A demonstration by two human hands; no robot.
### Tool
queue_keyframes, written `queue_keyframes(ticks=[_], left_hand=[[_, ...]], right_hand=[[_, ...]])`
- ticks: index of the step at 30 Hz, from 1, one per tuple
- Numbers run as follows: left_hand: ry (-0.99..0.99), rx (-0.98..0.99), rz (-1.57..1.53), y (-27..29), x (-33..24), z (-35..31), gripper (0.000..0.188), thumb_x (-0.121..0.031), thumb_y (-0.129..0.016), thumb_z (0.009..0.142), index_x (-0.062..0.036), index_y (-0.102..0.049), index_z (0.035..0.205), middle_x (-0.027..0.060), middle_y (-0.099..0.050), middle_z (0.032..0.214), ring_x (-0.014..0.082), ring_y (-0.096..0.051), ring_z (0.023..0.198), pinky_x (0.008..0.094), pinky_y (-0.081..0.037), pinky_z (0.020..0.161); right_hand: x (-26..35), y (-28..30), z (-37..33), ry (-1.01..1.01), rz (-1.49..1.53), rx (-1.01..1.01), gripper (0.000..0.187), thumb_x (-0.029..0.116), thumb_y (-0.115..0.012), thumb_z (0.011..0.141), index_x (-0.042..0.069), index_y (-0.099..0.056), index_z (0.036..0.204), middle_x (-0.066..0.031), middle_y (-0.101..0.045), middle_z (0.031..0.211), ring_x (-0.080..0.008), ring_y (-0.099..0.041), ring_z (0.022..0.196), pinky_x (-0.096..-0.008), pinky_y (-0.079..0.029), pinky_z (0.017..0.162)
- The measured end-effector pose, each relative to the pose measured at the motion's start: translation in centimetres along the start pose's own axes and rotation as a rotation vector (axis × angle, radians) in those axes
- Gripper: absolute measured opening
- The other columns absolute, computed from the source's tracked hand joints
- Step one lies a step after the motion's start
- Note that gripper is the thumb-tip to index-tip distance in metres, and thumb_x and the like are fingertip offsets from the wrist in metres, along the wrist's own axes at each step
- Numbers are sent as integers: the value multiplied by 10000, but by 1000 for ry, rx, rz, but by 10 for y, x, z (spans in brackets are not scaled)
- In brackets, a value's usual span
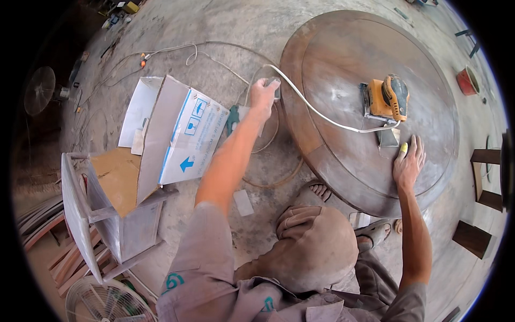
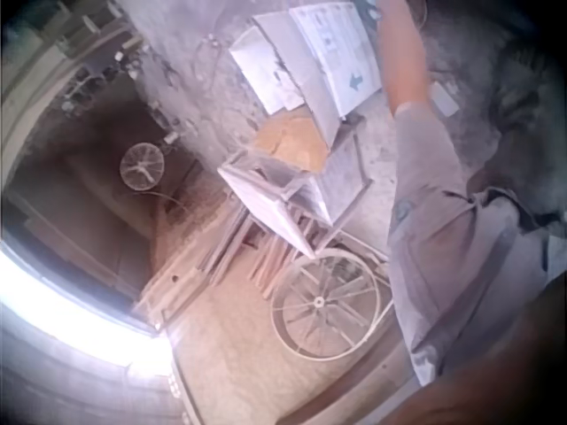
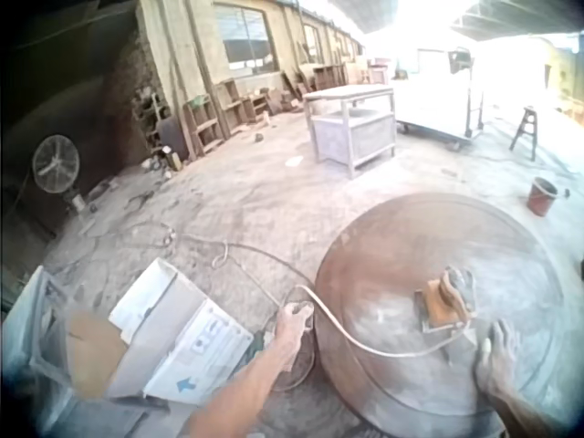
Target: The person sits on the floor and repairs a round wooden table by applying glue to a crack in the edge and smoothing it with a putty knife. They also use an electric sander and a sanding block to smooth the table surface and edges.
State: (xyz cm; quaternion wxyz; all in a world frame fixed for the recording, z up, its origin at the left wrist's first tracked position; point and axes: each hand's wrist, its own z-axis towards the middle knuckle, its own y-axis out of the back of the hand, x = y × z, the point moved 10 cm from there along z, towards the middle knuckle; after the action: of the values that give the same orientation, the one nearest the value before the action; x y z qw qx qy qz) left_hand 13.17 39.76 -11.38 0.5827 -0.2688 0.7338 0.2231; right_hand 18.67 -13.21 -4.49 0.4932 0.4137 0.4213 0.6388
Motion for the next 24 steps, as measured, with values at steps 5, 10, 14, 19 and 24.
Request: queue_keyframes(ticks=[5, 10, 14, 19, 24], left_hand=[[76, 42, -165, -2, 25, 4, 196, -93, -765, 908, 7, -693, 1061, 56, -717, 940, 126, -663, 777, 303, -533, 661], [51, 19, -149, -1, 9, 9, 194, -76, -775, 893, 22, -715, 1049, 59, -722, 926, 127, -665, 798, 313, -537, 694], [37, -43, -131, 12, 15, -3, 223, -89, -780, 893, 42, -719, 1062, 71, -733, 933, 135, -669, 825, 313, -539, 734], [41, -125, -35, 12, 25, -53, 175, -103, -762, 939, 2, -696, 1062, 40, -711, 947, 129, -662, 813, 292, -539, 737], [60, -181, -91, 19, 30, -73, 171, -99, -745, 953, -10, -693, 1089, 46, -715, 985, 124, -664, 828, 303, -550, 709]], right_hand=[[0, 1, -3, 26, 14, -14, 509, 238, -495, 1073, 55, -459, 1547, -169, -441, 1618, -350, -340, 1544, -525, -234, 1273], [3, 0, 0, 8, 11, -11, 498, 251, -486, 1085, 59, -463, 1544, -162, -439, 1620, -352, -339, 1544, -528, -236, 1271], [3, -4, -5, 21, 12, 16, 499, 269, -470, 1090, 65, -464, 1545, -153, -432, 1627, -347, -332, 1549, -531, -232, 1273], [1, 0, -1, 1, 3, 20, 508, 283, -460, 1090, 67, -460, 1549, -151, -429, 1629, -332, -324, 1556, -523, -223, 1279], [8, -2, -4, 7, 36, 18, 509, 286, -467, 1088, 66, -464, 1547, -158, -432, 1627, -330, -324, 1556, -528, -223, 1278]])
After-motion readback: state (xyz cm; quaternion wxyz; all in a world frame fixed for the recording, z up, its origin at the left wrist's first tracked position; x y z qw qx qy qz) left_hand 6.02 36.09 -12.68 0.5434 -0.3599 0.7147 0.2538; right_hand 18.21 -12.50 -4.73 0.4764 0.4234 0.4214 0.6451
